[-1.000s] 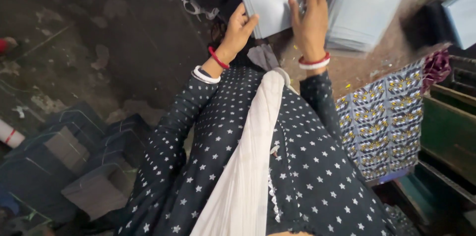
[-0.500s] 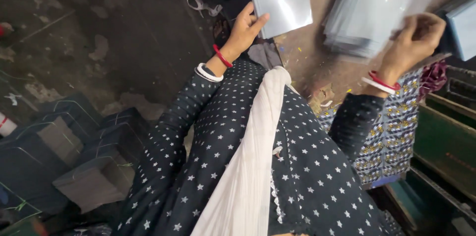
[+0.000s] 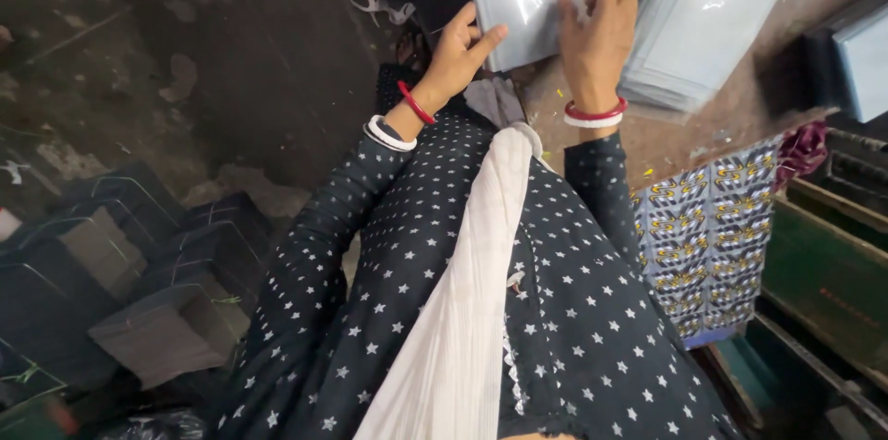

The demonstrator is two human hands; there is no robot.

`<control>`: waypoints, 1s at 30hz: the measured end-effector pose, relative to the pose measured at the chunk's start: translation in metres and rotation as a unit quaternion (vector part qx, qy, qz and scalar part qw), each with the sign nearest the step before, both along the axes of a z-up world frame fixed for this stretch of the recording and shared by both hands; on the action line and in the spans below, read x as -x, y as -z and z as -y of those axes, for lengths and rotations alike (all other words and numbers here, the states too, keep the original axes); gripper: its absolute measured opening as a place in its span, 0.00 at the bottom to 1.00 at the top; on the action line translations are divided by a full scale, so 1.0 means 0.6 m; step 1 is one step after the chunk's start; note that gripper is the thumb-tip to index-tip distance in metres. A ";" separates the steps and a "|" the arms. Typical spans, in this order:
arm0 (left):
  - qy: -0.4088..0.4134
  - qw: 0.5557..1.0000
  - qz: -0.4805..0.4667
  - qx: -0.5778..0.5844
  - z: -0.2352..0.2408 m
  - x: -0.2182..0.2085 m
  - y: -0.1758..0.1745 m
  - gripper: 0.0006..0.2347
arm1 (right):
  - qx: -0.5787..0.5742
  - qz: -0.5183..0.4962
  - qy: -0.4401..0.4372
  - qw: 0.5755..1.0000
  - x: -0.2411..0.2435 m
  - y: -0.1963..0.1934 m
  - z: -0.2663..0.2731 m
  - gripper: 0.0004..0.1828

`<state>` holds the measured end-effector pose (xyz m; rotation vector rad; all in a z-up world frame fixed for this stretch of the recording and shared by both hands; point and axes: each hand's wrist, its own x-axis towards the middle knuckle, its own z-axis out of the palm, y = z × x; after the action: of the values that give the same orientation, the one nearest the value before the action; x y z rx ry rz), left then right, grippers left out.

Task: The person is sorting and stacking transparent plastic sleeves on a workbench in a print shop environment.

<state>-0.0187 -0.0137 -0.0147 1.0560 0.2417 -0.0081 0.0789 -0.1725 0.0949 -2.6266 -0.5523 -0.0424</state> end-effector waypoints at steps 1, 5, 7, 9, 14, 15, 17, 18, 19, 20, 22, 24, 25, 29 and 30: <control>0.002 1.000 -0.002 -0.007 -0.001 0.000 -0.006 0.16 | -0.023 -0.006 0.003 1.000 0.000 -0.003 0.003 0.17; 0.006 1.000 0.006 -0.021 0.000 -0.003 -0.008 0.17 | -0.127 0.016 -0.021 0.992 0.014 0.016 0.005 0.09; 0.009 1.000 0.013 -0.015 0.002 -0.004 0.004 0.17 | -0.104 0.026 -0.017 0.994 0.017 0.026 0.012 0.09; 0.010 1.000 0.019 -0.009 0.001 -0.007 0.006 0.17 | -0.081 0.034 -0.014 0.996 0.005 0.041 0.050 0.10; 0.006 0.999 0.022 -0.039 0.000 -0.003 0.003 0.18 | -0.413 0.023 0.120 0.902 -0.046 -0.007 0.228 0.10; 0.007 0.999 0.024 -0.039 -0.001 -0.005 0.006 0.18 | -0.414 0.025 0.120 0.902 -0.059 -0.003 0.275 0.10; 0.009 0.998 0.039 -0.042 -0.001 -0.007 0.009 0.17 | -0.265 0.045 0.131 0.954 -0.081 0.003 0.374 0.07; 0.010 0.998 0.039 -0.041 -0.001 -0.008 0.003 0.17 | -0.265 0.046 0.132 0.954 -0.079 -0.002 0.365 0.07; 0.018 0.998 0.015 -0.050 -0.003 -0.005 -0.004 0.17 | -0.206 0.068 0.128 0.968 -0.075 -0.004 0.353 0.09; 0.026 0.998 -0.010 -0.059 -0.006 -0.002 -0.011 0.17 | -0.147 0.090 0.123 0.977 -0.071 -0.007 0.341 0.11; 0.021 0.998 -0.004 -0.054 -0.004 -0.010 -0.015 0.18 | -0.052 0.116 0.123 0.984 -0.059 -0.018 0.260 0.14; 0.021 0.998 -0.002 -0.052 -0.006 -0.007 -0.011 0.18 | 0.042 0.136 0.127 0.982 -0.035 -0.007 0.177 0.17; 0.019 0.999 0.009 -0.044 -0.002 -0.006 -0.003 0.18 | 0.022 0.111 0.024 0.993 -0.022 0.007 0.140 0.16; 0.014 0.999 0.012 -0.045 0.002 -0.005 0.010 0.16 | 0.008 0.061 -0.063 0.996 0.009 0.013 0.035 0.18; 0.010 0.999 0.011 -0.045 0.002 -0.004 0.006 0.16 | 0.007 0.061 -0.067 0.996 0.009 0.017 0.031 0.18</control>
<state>-0.0162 -0.0151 -0.0181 1.1483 0.2135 -0.0039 0.0736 -0.1909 0.0849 -2.6061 -0.7720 -0.1573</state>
